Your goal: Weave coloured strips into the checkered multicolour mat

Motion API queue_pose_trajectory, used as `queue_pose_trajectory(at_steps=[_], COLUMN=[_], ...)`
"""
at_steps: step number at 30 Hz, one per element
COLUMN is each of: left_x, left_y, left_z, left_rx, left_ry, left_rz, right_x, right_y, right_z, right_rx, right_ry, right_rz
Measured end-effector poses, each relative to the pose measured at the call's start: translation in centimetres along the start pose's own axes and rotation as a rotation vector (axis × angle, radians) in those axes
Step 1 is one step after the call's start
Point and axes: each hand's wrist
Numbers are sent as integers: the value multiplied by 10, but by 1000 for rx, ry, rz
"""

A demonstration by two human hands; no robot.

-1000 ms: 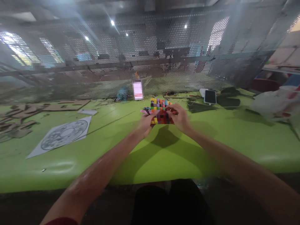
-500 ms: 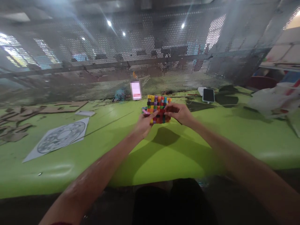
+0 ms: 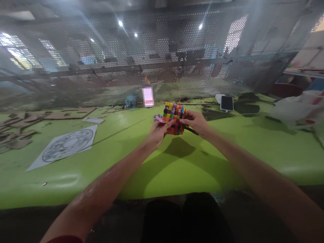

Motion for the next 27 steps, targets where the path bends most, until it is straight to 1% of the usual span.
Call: queue_pose_trajectory(at_steps=[4, 8, 18, 23, 27], left_x=[2, 5, 10, 11, 7], left_y=[-2, -3, -6, -7, -4], left_z=[-3, -4, -4, 0, 4], left_rx=[-25, -15, -66, -113, -131], left_ry=[7, -13, -141, -177, -218], left_rz=[-34, -48, -94, -103, -102], right_x=[-2, -2, 2, 5, 4], right_y=[1, 0, 3, 0, -1], right_z=[-1, -2, -9, -8, -8], right_rx=[-52, -104, -88, 5, 1], right_ry=[-100, -146, 20, 139, 119], right_rz=[21, -13, -27, -65, -68])
Point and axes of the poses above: each hand's wrist, its own y-axis away from the middle knuckle, its own x-axis out of the back of the hand, z = x × y, and after that the axes turned 7 degrees about y, right-handed
